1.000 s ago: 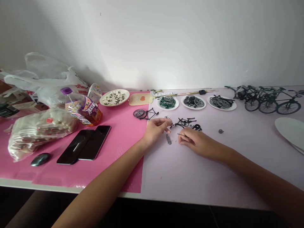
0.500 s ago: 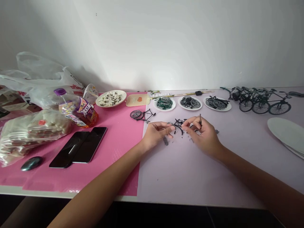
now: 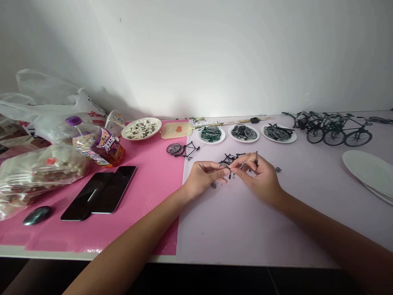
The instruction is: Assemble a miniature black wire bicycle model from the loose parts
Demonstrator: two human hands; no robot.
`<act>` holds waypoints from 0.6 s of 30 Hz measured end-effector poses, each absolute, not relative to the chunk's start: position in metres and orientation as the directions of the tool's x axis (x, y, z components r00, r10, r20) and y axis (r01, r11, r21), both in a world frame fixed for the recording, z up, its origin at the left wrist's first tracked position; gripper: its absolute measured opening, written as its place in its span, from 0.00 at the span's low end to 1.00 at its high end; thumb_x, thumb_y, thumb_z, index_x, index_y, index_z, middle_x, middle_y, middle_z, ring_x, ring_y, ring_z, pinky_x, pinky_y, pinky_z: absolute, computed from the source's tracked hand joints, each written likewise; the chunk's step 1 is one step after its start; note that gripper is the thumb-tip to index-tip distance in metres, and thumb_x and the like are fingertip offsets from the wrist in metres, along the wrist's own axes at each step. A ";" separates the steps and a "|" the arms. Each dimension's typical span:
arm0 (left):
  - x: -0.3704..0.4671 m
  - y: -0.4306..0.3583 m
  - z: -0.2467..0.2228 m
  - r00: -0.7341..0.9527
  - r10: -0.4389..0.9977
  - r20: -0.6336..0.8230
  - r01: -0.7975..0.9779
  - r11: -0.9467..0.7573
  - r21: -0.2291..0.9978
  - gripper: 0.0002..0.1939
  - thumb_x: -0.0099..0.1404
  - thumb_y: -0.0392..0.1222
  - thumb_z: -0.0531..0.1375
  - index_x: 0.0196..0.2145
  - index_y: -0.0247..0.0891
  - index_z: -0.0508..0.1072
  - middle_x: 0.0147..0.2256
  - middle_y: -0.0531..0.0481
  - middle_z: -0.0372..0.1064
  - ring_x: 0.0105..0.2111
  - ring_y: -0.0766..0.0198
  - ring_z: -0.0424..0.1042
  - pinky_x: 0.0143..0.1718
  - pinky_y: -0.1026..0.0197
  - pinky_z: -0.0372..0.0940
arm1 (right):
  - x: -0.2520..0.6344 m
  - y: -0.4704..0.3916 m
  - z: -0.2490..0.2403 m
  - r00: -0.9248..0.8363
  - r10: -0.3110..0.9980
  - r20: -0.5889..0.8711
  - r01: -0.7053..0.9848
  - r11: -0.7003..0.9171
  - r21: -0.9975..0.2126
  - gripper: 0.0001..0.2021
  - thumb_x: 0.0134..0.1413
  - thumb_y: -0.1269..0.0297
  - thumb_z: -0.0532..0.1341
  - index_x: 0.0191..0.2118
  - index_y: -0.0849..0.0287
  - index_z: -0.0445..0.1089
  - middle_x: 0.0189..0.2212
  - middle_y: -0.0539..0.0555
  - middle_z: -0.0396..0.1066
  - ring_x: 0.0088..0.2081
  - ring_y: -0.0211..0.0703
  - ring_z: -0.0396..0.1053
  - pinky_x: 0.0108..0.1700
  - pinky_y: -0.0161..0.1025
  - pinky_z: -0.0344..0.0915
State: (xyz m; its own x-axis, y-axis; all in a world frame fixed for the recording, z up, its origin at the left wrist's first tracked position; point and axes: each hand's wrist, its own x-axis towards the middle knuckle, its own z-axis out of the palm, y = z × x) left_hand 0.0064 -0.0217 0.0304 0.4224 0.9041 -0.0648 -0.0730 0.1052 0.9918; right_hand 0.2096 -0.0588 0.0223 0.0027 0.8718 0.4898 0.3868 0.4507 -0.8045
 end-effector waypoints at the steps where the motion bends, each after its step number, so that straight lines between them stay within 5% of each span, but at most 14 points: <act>1: 0.006 -0.022 0.031 0.426 0.903 -0.063 -0.074 0.105 0.992 0.28 0.46 0.61 0.79 0.33 0.35 0.83 0.29 0.45 0.80 0.28 0.61 0.78 0.22 0.65 0.58 | 0.210 -0.059 0.022 0.004 0.874 0.486 0.388 0.446 -0.806 0.23 0.63 0.54 0.69 0.30 0.51 0.52 0.40 0.56 0.81 0.34 0.47 0.74 0.35 0.46 0.71; 18: 0.005 -0.021 0.028 0.455 0.889 -0.048 -0.032 0.070 0.997 0.27 0.49 0.62 0.78 0.33 0.36 0.83 0.29 0.46 0.79 0.26 0.64 0.76 0.23 0.65 0.59 | 0.213 -0.053 0.019 0.024 0.922 0.386 0.311 0.361 -0.879 0.28 0.61 0.47 0.71 0.32 0.51 0.49 0.37 0.55 0.81 0.37 0.49 0.75 0.41 0.49 0.73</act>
State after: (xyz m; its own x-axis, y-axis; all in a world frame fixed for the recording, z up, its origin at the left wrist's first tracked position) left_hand 0.0053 -0.0215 0.0282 0.4552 0.8891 -0.0478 -0.0316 0.0698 0.9971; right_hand 0.2128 -0.0527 0.0188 0.0239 0.9220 0.3864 0.3111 0.3605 -0.8793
